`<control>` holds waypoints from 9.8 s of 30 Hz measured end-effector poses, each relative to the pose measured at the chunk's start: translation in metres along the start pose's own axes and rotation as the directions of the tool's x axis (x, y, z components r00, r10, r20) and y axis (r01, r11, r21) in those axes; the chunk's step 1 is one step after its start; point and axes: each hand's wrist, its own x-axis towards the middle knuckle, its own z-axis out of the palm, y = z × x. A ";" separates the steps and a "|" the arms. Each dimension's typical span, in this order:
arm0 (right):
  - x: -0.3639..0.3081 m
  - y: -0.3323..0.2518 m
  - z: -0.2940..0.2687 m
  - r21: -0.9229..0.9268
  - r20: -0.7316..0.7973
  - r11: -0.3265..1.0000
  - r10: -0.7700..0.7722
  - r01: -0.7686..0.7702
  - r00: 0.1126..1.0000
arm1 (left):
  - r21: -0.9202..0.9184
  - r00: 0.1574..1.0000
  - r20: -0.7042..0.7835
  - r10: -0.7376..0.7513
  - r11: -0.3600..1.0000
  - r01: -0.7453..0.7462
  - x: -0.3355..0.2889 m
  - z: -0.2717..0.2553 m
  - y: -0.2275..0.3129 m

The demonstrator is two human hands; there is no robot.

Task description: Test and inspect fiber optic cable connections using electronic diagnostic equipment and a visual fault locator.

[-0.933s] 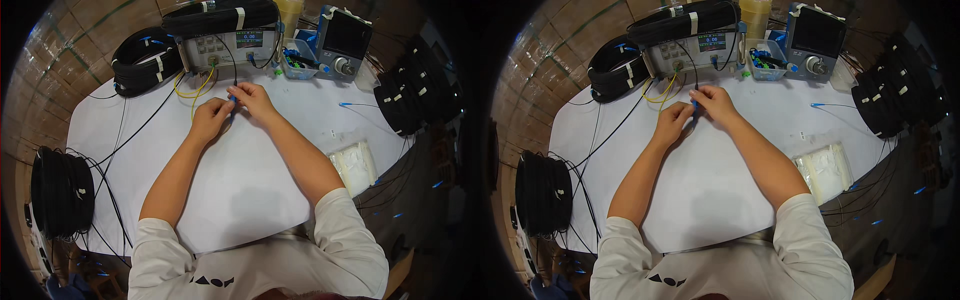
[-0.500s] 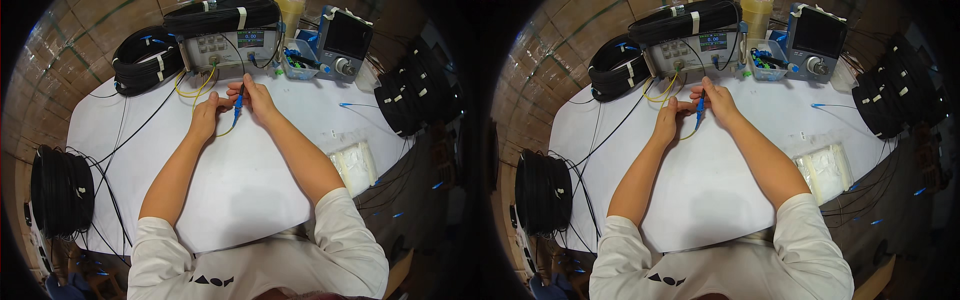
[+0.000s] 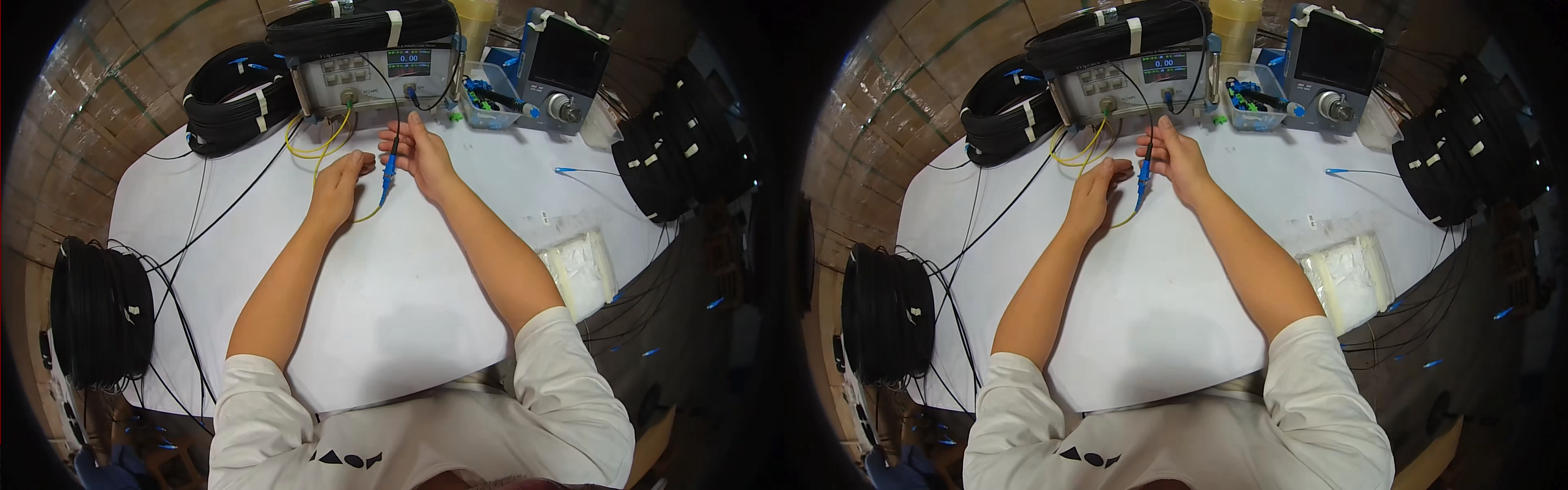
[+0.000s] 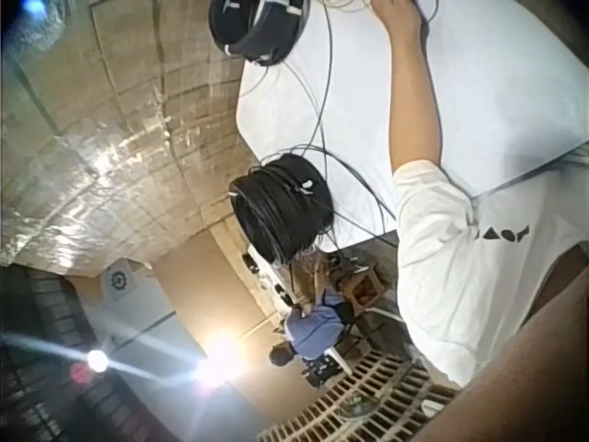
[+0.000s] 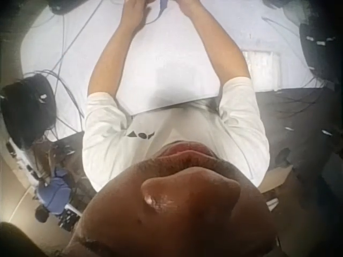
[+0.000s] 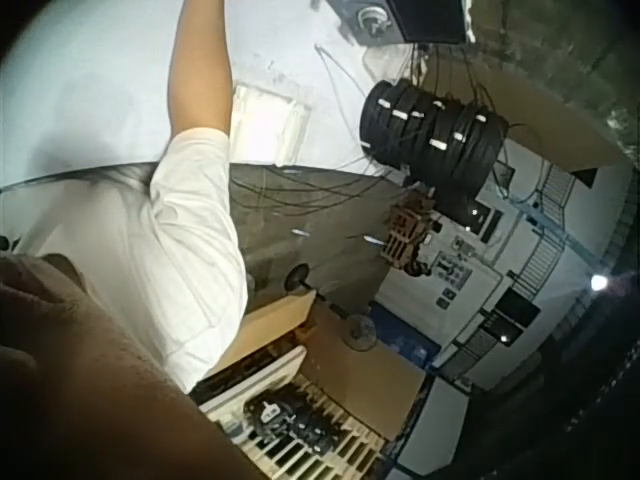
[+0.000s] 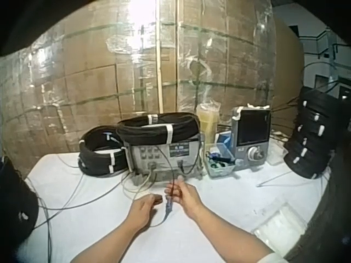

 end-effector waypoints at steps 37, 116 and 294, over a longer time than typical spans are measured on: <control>-0.009 0.011 0.004 -0.344 0.123 0.937 -0.024 0.065 0.992 | 0.550 0.997 -0.067 0.025 0.835 0.016 -0.012 0.018 0.026; -0.006 0.007 -0.004 -0.447 0.161 0.884 -0.070 0.136 0.984 | 0.147 0.999 0.043 0.004 0.989 -0.011 0.000 -0.007 0.012; -0.001 -0.107 -0.061 -0.890 -0.148 0.218 -0.969 0.402 0.199 | -0.307 0.977 0.127 -0.174 0.929 0.205 -0.009 0.014 0.024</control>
